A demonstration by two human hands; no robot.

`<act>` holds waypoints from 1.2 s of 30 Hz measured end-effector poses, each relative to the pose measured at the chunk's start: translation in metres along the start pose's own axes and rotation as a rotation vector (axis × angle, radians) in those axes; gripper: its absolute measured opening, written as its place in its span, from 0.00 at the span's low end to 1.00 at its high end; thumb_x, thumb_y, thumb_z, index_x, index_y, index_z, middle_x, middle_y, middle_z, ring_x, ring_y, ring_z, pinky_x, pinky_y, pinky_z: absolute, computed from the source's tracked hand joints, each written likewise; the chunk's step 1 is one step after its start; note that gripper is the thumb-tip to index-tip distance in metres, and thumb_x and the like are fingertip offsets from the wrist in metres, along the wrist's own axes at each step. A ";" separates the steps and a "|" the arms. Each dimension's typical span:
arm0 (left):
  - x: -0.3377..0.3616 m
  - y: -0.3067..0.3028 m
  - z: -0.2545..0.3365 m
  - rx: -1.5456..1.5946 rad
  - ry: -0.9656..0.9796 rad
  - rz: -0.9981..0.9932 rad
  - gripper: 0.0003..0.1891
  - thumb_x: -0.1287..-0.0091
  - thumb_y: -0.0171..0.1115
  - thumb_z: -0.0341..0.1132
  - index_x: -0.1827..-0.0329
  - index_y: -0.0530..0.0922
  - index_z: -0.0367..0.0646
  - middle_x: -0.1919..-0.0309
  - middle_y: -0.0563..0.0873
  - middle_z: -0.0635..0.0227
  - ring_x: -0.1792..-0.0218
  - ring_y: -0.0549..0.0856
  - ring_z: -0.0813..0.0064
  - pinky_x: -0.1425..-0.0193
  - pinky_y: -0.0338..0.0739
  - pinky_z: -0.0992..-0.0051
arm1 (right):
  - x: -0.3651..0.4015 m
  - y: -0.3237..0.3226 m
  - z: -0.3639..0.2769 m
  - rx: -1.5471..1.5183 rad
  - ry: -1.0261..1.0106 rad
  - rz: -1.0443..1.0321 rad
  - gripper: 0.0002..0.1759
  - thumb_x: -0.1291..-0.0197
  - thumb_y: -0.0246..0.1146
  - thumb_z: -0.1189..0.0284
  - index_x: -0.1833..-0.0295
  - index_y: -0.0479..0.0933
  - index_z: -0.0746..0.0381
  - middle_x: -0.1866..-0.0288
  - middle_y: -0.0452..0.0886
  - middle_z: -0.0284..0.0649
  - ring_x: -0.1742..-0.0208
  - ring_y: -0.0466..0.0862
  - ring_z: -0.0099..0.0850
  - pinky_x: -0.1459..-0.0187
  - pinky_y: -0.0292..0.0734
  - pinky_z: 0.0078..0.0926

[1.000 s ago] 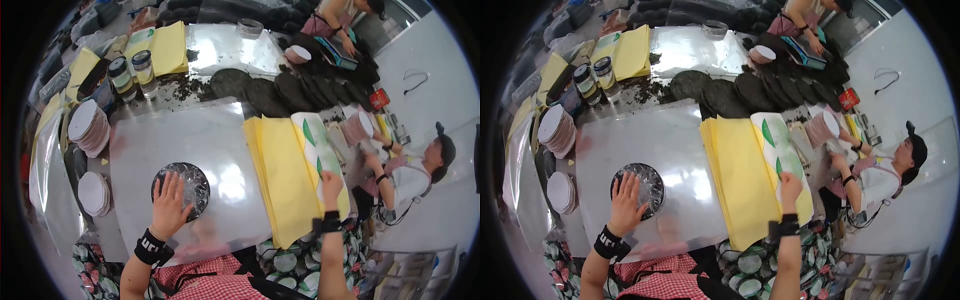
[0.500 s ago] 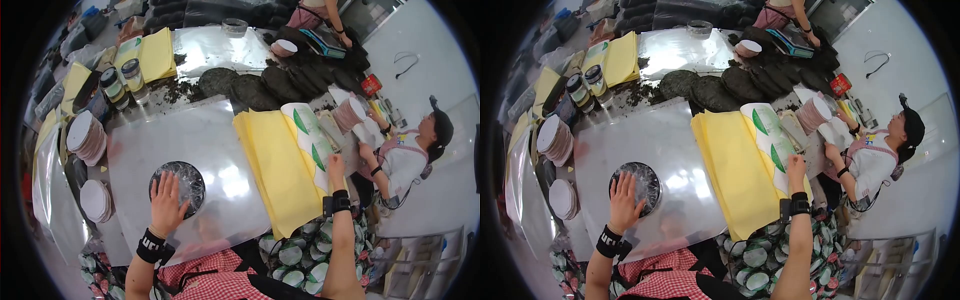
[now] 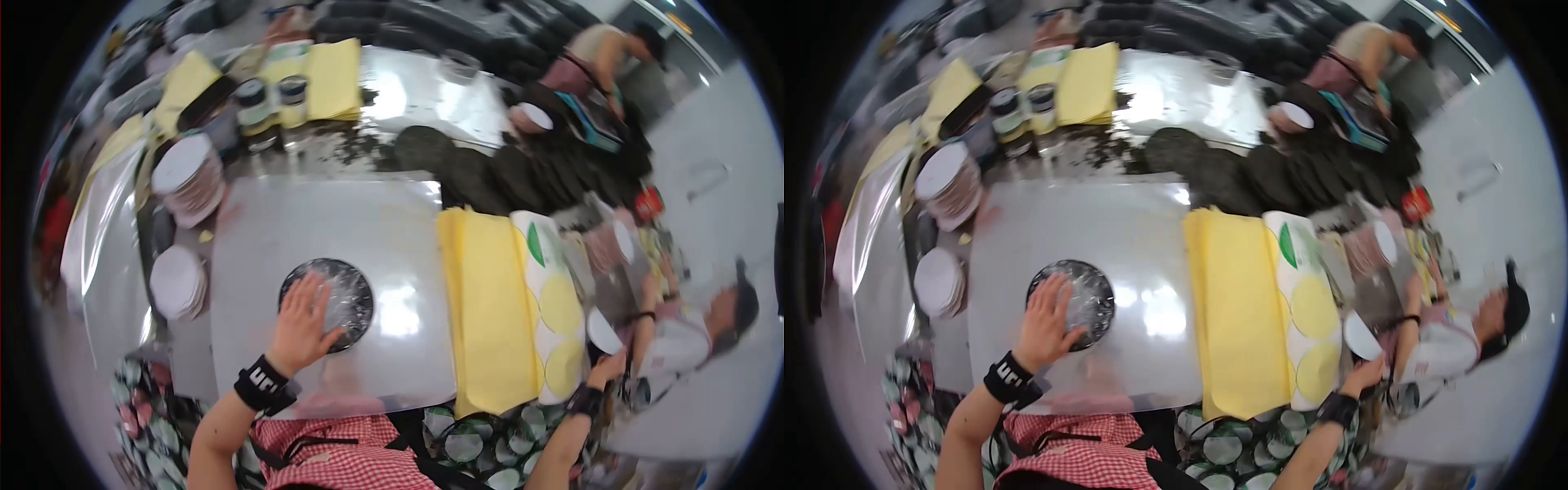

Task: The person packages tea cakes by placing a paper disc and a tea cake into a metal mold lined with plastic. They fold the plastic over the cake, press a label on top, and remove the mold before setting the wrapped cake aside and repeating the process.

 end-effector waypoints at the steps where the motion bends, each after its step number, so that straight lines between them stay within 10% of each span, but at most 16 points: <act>1: 0.001 0.002 -0.005 -0.012 -0.051 -0.008 0.41 0.35 0.66 0.47 0.25 0.63 0.29 0.24 0.65 0.47 0.21 0.60 0.46 0.19 0.52 0.49 | 0.043 0.014 -0.015 0.168 0.031 0.051 0.21 0.28 0.60 0.57 0.42 0.82 0.60 0.49 0.87 0.43 0.55 0.85 0.33 0.72 0.76 0.33; 4: 0.002 0.008 -0.002 0.033 0.023 -0.030 0.40 0.35 0.66 0.48 0.26 0.65 0.30 0.25 0.67 0.48 0.23 0.63 0.49 0.19 0.55 0.52 | 0.180 0.131 -0.006 -0.115 -0.139 -0.289 0.18 0.25 0.55 0.65 0.39 0.78 0.65 0.54 0.81 0.39 0.56 0.80 0.38 0.67 0.75 0.35; 5: -0.001 0.012 -0.001 -0.027 0.051 -0.064 0.38 0.33 0.64 0.48 0.27 0.66 0.29 0.26 0.68 0.48 0.23 0.64 0.51 0.19 0.56 0.55 | 0.232 0.173 0.014 0.435 -0.584 -0.635 0.16 0.25 0.55 0.72 0.42 0.78 0.71 0.57 0.80 0.39 0.55 0.80 0.35 0.66 0.77 0.32; 8: -0.005 0.014 0.004 -0.107 0.069 -0.068 0.32 0.29 0.60 0.46 0.28 0.70 0.34 0.28 0.73 0.52 0.24 0.67 0.55 0.19 0.59 0.59 | 0.529 0.234 -0.068 0.351 -1.176 -1.280 0.39 0.35 0.65 0.57 0.28 0.67 0.74 0.33 0.74 0.58 0.33 0.76 0.54 0.30 0.70 0.49; 10: -0.008 0.017 -0.004 0.206 0.030 -0.088 0.32 0.31 0.61 0.46 0.26 0.70 0.44 0.27 0.73 0.57 0.24 0.68 0.55 0.19 0.58 0.59 | 0.594 0.225 -0.070 0.129 -1.275 -1.600 0.46 0.42 0.68 0.50 0.27 0.67 0.72 0.27 0.68 0.62 0.24 0.67 0.57 0.25 0.62 0.52; 17: 0.006 0.024 -0.015 0.446 -0.036 -0.036 0.30 0.33 0.65 0.46 0.28 0.74 0.52 0.30 0.78 0.65 0.29 0.74 0.60 0.22 0.64 0.60 | 0.634 0.235 -0.079 0.449 -1.421 -1.697 0.49 0.41 0.66 0.46 0.24 0.63 0.70 0.26 0.69 0.56 0.24 0.68 0.53 0.24 0.58 0.52; 20: 0.006 0.026 -0.016 0.506 -0.099 -0.076 0.31 0.35 0.67 0.47 0.29 0.74 0.51 0.31 0.78 0.65 0.29 0.75 0.60 0.23 0.66 0.61 | 0.632 0.253 -0.081 0.258 -1.123 -1.831 0.49 0.36 0.61 0.46 0.21 0.58 0.69 0.24 0.66 0.57 0.24 0.67 0.51 0.23 0.56 0.51; 22: 0.002 0.018 -0.018 0.557 -0.128 -0.110 0.30 0.36 0.68 0.42 0.30 0.75 0.51 0.31 0.78 0.62 0.30 0.75 0.58 0.23 0.65 0.61 | 0.637 0.289 -0.073 -0.108 -0.522 -1.882 0.46 0.30 0.55 0.45 0.20 0.55 0.68 0.23 0.64 0.58 0.24 0.66 0.52 0.22 0.55 0.50; 24: 0.005 -0.001 -0.021 0.577 0.034 -0.062 0.29 0.36 0.66 0.36 0.30 0.74 0.44 0.34 0.79 0.57 0.31 0.76 0.59 0.24 0.66 0.62 | 0.652 0.293 -0.056 0.038 -0.504 -1.855 0.45 0.28 0.50 0.43 0.19 0.54 0.65 0.21 0.61 0.58 0.21 0.61 0.55 0.22 0.50 0.56; 26: 0.037 -0.027 -0.071 1.021 -0.269 0.360 0.27 0.33 0.60 0.29 0.30 0.69 0.31 0.45 0.83 0.54 0.40 0.81 0.67 0.36 0.76 0.66 | 0.679 0.268 -0.072 0.112 -1.385 -1.723 0.44 0.29 0.50 0.42 0.18 0.56 0.59 0.18 0.55 0.57 0.18 0.55 0.57 0.22 0.44 0.62; 28: 0.073 -0.015 -0.115 1.001 -0.685 0.395 0.28 0.34 0.58 0.27 0.29 0.69 0.35 0.54 0.84 0.56 0.60 0.85 0.67 0.51 0.81 0.70 | 0.689 0.266 -0.065 0.180 -1.382 -1.797 0.42 0.31 0.54 0.42 0.19 0.59 0.52 0.16 0.51 0.55 0.16 0.49 0.57 0.23 0.40 0.69; 31: 0.072 0.016 -0.099 0.730 -0.641 0.031 0.25 0.31 0.56 0.28 0.30 0.70 0.35 0.71 0.83 0.61 0.76 0.81 0.69 0.67 0.77 0.70 | 0.704 0.271 -0.056 0.395 -1.474 -1.884 0.42 0.36 0.59 0.43 0.19 0.62 0.45 0.16 0.51 0.53 0.16 0.48 0.57 0.25 0.39 0.76; 36: 0.045 -0.018 -0.065 0.434 -0.513 0.177 0.26 0.32 0.58 0.29 0.29 0.71 0.35 0.75 0.84 0.59 0.78 0.83 0.59 0.74 0.74 0.64 | 0.707 0.275 -0.044 0.470 -1.480 -1.877 0.44 0.37 0.60 0.43 0.18 0.59 0.43 0.15 0.49 0.53 0.16 0.48 0.57 0.26 0.41 0.75</act>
Point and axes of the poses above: each hand's wrist, its own x-axis away from the middle knuckle, its own y-axis out of the palm, z = x × y, the point moved 8 cm from there along -x, towards the middle knuckle
